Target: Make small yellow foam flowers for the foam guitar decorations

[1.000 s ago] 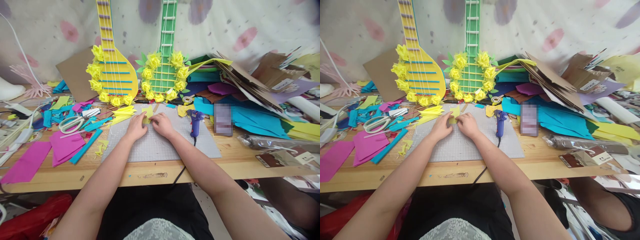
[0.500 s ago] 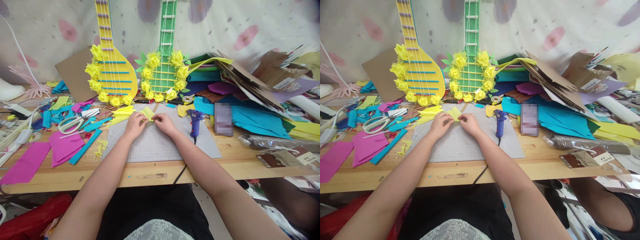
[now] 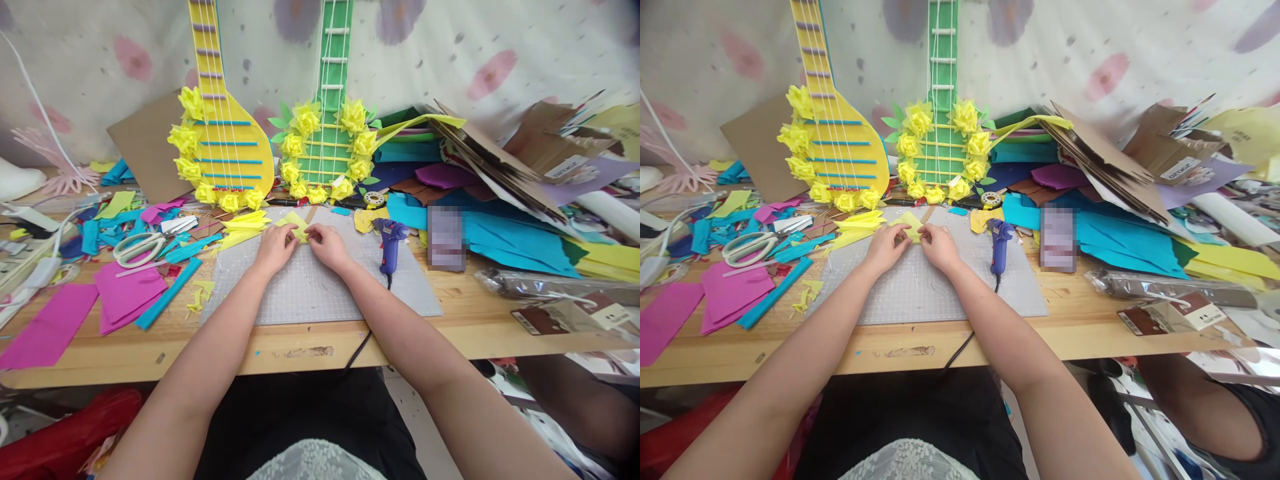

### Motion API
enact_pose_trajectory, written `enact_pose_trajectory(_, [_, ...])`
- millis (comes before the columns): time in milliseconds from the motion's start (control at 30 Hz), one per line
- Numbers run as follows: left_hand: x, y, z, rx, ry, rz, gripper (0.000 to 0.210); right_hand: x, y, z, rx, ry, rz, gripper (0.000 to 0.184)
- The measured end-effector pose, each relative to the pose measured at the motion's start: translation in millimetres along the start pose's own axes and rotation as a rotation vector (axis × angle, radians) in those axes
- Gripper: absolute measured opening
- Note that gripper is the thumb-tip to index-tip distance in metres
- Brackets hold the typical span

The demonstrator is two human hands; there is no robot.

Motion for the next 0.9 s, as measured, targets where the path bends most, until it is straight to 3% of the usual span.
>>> enact_pose_trajectory(167, [6.9, -3.8, -10.3, -0.046, -0.066, -0.012, 0.029, -0.3, -0.8, 0.1, -0.019, 0.006, 0.019, 0.026])
enact_pose_trajectory(433, [-3.9, 1.7, 6.3, 0.074, -0.005, -0.024, 0.037, 0.9, -1.3, 2.7, -0.018, 0.009, 0.012, 0.023])
enact_pose_trajectory(900, [-4.5, 0.0, 2.0, 0.089, 0.018, -0.046, 0.034, -5.9, 1.7, 0.3, -0.003, -0.055, 0.002, 0.023])
Point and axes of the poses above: each hand's wrist, its own y-axis towards the middle knuckle, its own x-axis out of the back of the hand, z = x × y, the point moved 6 cm from there along y, towards the middle knuckle, and after that the axes turned 8 degrees about x, right-handed, at the moved point
